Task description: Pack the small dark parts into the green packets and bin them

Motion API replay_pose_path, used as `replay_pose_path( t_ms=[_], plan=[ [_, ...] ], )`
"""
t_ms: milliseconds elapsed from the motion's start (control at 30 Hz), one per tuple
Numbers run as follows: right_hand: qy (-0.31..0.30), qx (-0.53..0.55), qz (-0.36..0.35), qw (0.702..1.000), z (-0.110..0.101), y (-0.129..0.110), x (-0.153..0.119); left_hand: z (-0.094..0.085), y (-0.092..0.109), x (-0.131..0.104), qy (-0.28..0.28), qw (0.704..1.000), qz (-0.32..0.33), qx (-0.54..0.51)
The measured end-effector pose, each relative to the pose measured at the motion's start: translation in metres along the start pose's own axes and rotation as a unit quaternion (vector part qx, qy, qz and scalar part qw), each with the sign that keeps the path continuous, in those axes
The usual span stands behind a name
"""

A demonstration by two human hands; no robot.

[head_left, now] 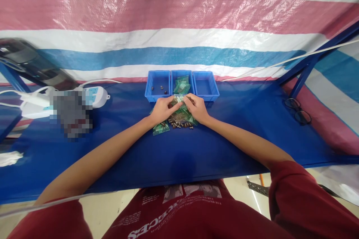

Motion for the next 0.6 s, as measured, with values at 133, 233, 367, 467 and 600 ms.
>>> replay_pose_path(
  t_ms=[133, 233, 367, 467, 600],
  plan=[
    [0.001, 0.005, -0.005, 1.0, 0.0002, 0.0003, 0.0004, -0.0002, 0.0002, -0.0002, -0.002, 1.0, 0.001, -0.003],
    [0.002, 0.008, -0.003, 1.0, 0.001, 0.0019, 0.0003, -0.0007, 0.0002, -0.0002, -0.005, 1.0, -0.003, -0.009],
    [0.001, 0.007, 0.002, 1.0, 0.002, 0.0033, -0.0002, -0.0009, 0.0008, -0.0002, -0.012, 1.0, 0.002, -0.021],
    [0.002, 0.007, 0.003, 1.0, 0.0021, 0.0031, -0.0005, -0.0008, 0.0009, -0.0003, -0.013, 1.0, 0.004, -0.025],
    [-0.001, 0.01, 0.002, 1.0, 0.002, 0.0023, -0.0008, -0.0004, 0.0005, -0.0004, -0.012, 1.0, 0.002, -0.021]
  ],
)
Point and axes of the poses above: each hand's wrist, its own x-axis towards the middle knuckle, its own z-axis out of the palm, y = z × x, the point moved 5 cm from there along x, towards the middle knuckle, and after that the axes turned 5 degrees about -y, right-handed, at the moved point
